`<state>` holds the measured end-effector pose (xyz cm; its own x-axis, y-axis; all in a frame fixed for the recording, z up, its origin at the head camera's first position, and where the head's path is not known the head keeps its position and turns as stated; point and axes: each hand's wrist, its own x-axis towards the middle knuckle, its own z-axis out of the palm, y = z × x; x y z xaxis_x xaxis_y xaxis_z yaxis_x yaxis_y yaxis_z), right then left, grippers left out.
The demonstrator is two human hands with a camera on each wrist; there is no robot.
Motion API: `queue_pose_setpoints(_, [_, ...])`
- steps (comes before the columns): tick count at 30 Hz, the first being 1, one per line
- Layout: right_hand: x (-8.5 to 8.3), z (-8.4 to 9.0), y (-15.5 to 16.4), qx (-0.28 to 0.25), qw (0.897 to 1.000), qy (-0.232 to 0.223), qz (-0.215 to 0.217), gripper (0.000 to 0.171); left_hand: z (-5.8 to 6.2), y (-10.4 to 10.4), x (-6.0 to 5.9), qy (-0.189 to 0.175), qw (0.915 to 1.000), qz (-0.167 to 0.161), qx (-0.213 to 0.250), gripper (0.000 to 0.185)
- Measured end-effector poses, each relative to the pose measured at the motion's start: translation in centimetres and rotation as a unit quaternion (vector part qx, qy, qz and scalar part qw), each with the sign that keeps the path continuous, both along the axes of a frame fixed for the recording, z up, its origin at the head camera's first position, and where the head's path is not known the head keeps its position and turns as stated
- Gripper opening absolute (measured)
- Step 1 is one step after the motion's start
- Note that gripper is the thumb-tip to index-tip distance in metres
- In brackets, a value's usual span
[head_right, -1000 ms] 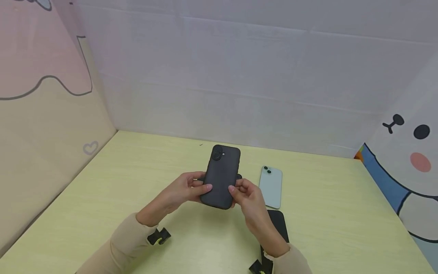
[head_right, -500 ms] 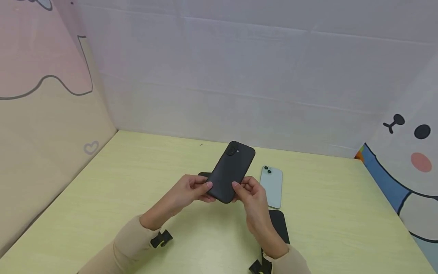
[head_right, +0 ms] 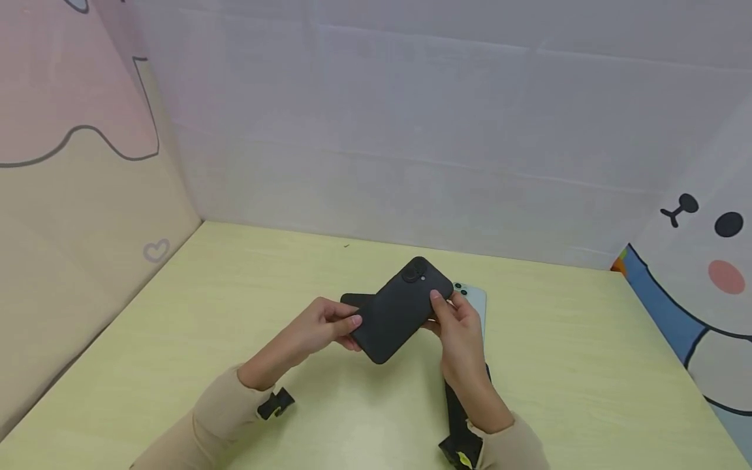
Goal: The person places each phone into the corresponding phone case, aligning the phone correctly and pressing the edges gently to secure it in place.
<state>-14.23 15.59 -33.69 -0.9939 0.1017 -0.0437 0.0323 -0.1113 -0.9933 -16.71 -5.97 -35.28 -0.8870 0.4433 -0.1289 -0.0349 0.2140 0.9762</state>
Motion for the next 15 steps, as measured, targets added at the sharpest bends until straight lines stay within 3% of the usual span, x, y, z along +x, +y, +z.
queue_pose_setpoints(7, [-0.09,0.19,0.51,-0.019,1.000,0.003,0.004,0.037,-0.06,-0.05,-0.07,-0.009,0.9997,-0.003,-0.021,0.027])
queue_pose_setpoints(15, [0.03,0.29,0.48,-0.018,1.000,-0.005,-0.006,0.035,0.19,-0.57,-0.14,-0.022,0.9996,-0.020,-0.003,0.025])
